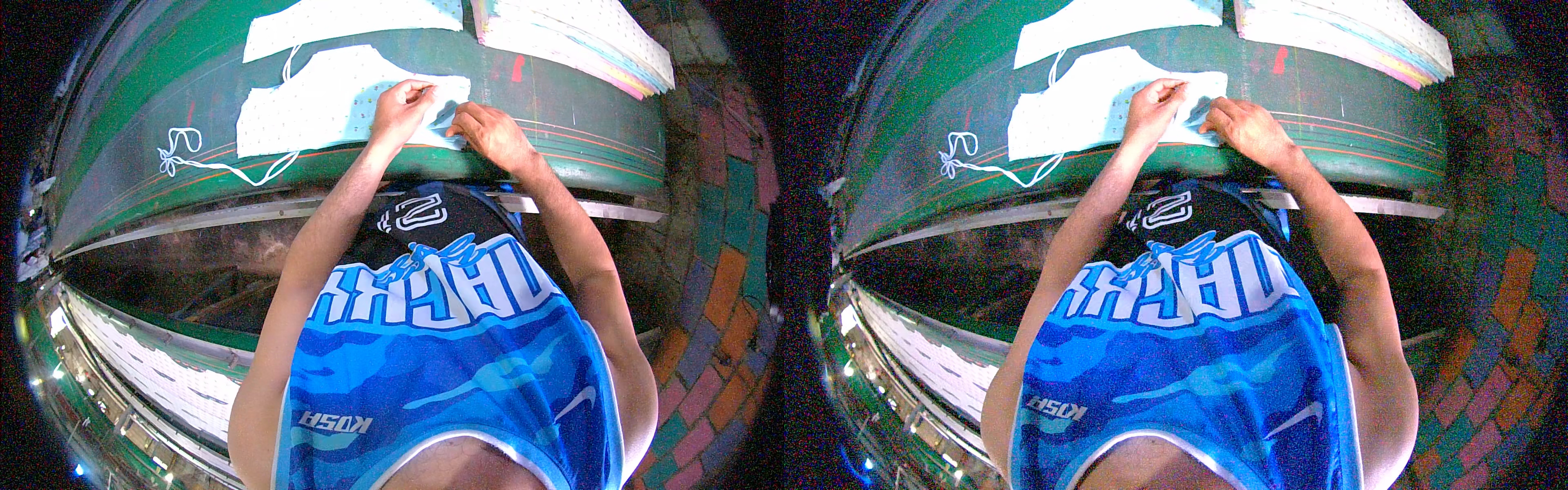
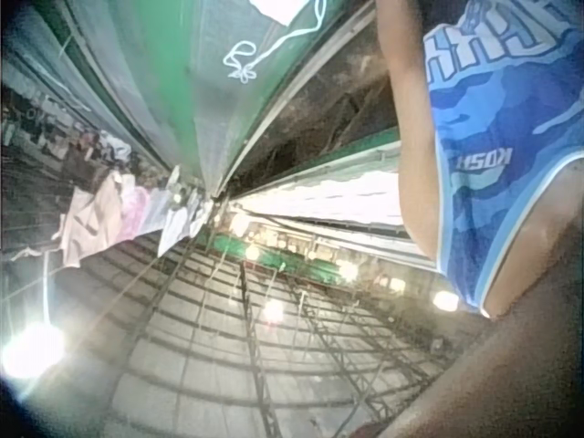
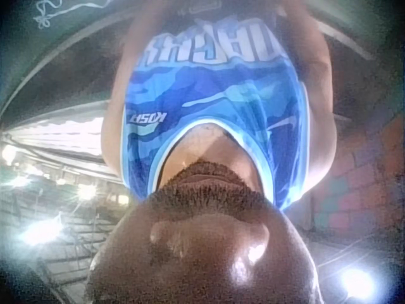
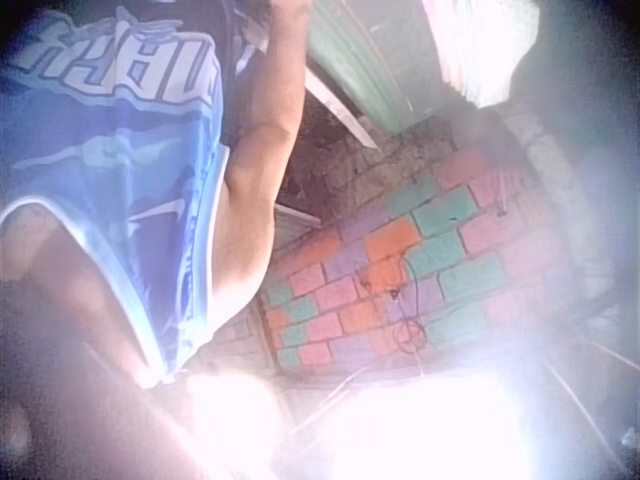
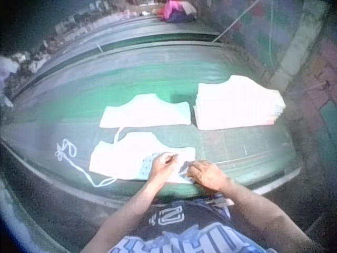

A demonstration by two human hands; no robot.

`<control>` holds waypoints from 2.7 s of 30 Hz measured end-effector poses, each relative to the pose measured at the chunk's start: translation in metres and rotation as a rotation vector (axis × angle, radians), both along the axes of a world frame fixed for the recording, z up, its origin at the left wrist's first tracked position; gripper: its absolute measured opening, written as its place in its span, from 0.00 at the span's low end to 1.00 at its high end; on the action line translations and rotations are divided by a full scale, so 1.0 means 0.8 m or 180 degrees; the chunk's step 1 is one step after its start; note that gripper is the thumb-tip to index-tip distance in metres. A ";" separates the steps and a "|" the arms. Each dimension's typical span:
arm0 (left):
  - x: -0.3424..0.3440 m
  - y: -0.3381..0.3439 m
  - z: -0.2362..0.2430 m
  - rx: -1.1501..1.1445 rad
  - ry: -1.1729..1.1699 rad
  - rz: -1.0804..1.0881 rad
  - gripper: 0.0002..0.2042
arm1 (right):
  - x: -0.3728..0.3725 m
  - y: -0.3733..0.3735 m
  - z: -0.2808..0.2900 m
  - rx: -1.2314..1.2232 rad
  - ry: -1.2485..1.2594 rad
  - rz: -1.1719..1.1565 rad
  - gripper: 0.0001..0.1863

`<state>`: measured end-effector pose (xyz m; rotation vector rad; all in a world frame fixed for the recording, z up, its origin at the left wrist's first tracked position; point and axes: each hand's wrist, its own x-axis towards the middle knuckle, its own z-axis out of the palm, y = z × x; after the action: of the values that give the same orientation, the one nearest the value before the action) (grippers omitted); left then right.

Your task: The person hand-sews elastic ear loops into light blue patterned face masks on a green workbench. They repeatedly pick up masks, thread the elastic through the side holes, and place finished masks aside. The process is performed one at a time with visible repetitive hand motions.

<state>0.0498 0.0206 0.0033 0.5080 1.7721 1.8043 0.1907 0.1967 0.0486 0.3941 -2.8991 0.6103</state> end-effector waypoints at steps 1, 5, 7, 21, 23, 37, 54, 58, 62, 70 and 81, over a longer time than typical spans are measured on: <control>0.000 0.001 0.000 0.0004 -0.0019 0.0016 0.11 | -0.001 0.005 -0.001 -0.0026 -0.0130 0.0072 0.10; 0.000 0.003 -0.002 0.0075 -0.0041 0.0023 0.11 | -0.004 0.017 -0.011 0.0094 0.0132 0.0220 0.17; -0.001 0.000 -0.007 0.0072 0.0015 0.0024 0.11 | -0.004 0.020 -0.003 0.0253 0.0354 0.0284 0.20; 0.007 -0.001 -0.005 -0.0194 0.0703 -0.0305 0.12 | -0.025 0.013 0.010 0.0103 0.0651 0.0262 0.22; 0.002 -0.005 0.003 -0.0425 0.0908 -0.0408 0.14 | -0.032 0.011 0.008 0.0089 0.0778 0.0220 0.20; -0.003 -0.017 0.008 -0.0018 0.0043 -0.0597 0.22 | -0.064 0.039 -0.015 -0.0385 0.1089 -0.1273 0.06; -0.003 -0.018 -0.005 0.0514 -0.0456 -0.0305 0.17 | -0.042 0.040 -0.011 -0.1165 0.0385 -0.1218 0.20; -0.002 -0.022 -0.012 0.0764 -0.0584 -0.0225 0.17 | -0.017 0.027 -0.008 -0.1359 -0.0151 -0.1959 0.18; -0.003 -0.021 -0.013 0.0605 -0.0463 -0.0231 0.16 | -0.004 0.019 -0.007 -0.1063 -0.0518 -0.2163 0.17; -0.003 -0.021 -0.016 0.0704 -0.0562 -0.0185 0.17 | -0.023 0.006 -0.006 -0.1288 -0.0275 -0.1890 0.15; -0.004 -0.025 -0.018 0.0919 -0.0724 -0.0127 0.16 | -0.021 -0.013 -0.008 -0.2082 -0.0115 -0.2258 0.10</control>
<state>0.0462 0.0003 -0.0109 0.4252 1.3506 2.0138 0.1742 0.1860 0.0420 -0.6881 -2.3942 1.3150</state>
